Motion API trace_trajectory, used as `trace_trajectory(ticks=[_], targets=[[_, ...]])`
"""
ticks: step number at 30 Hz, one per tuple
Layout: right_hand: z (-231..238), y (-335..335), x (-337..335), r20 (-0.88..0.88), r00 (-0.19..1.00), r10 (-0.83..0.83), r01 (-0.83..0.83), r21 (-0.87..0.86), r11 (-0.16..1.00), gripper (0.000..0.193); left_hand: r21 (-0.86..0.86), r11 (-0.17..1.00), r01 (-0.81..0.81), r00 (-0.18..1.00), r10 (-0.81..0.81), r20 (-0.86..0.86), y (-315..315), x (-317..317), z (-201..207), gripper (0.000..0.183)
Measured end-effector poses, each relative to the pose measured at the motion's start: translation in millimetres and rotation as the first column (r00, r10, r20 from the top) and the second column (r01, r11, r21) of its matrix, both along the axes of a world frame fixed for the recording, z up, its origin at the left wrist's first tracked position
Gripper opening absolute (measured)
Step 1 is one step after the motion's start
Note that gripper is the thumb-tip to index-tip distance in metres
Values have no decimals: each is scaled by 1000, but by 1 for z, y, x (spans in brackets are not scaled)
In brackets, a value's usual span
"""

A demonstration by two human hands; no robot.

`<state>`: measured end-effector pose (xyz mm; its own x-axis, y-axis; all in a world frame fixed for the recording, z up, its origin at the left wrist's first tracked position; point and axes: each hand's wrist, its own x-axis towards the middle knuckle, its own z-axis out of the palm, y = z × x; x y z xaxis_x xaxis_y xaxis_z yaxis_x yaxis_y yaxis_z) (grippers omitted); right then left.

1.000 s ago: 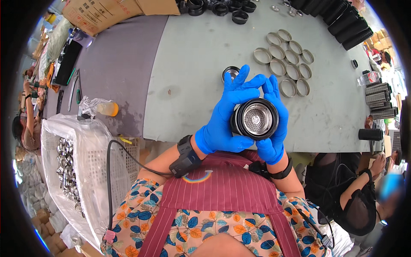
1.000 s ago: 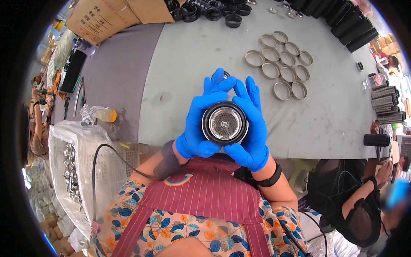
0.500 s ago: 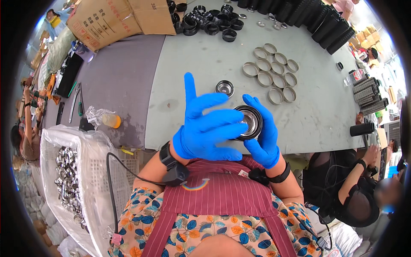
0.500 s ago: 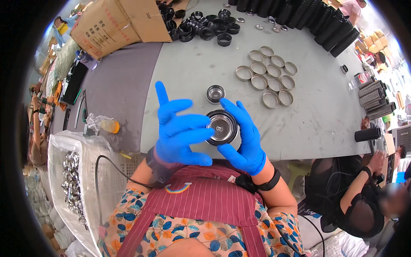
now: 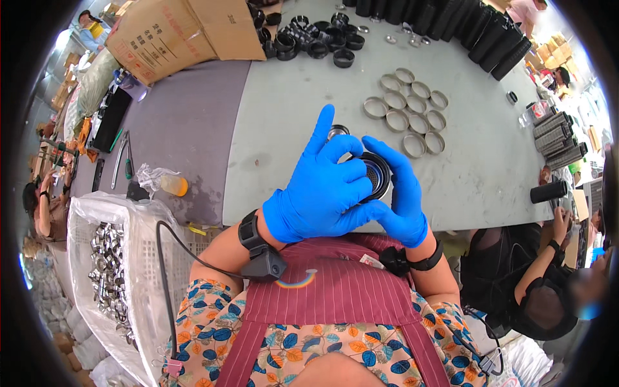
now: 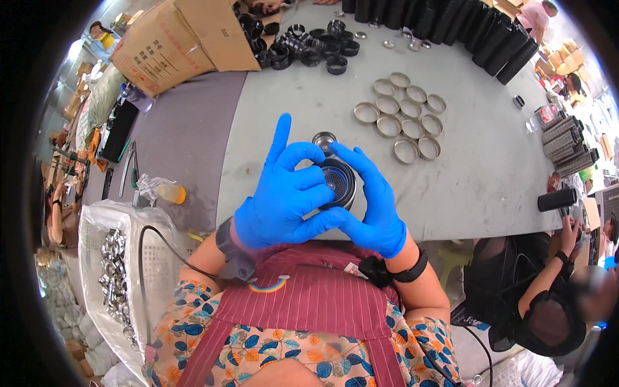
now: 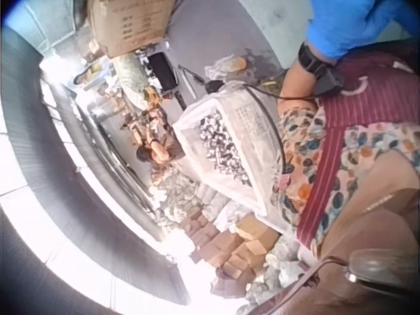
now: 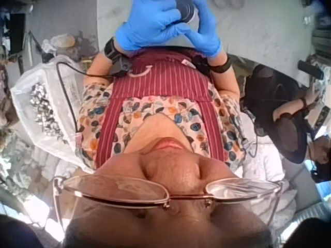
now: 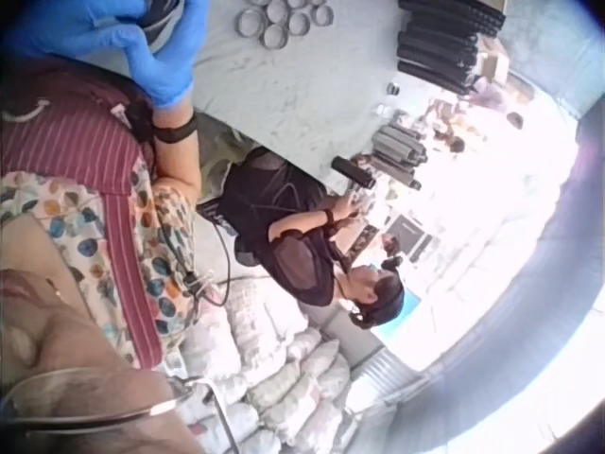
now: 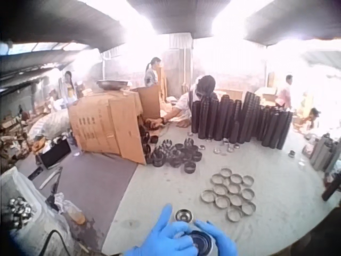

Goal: Assembling and stacking cylindrical metal components.

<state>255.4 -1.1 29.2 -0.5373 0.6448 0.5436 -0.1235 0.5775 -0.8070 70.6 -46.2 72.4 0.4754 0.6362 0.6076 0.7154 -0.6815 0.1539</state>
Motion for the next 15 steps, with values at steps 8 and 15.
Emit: trace_trajectory(ticks=[8, 15], targets=[[39, -1, -4, 211, 976, -53, 40, 65, 997, 66, -72, 985, 160, 709, -64, 702, 1, -1, -60, 110], [33, 17, -4, -136, 989, 49, -59, -71, 996, 59, -348, 853, 390, 537, 96, 838, -7, 11, -76, 127]])
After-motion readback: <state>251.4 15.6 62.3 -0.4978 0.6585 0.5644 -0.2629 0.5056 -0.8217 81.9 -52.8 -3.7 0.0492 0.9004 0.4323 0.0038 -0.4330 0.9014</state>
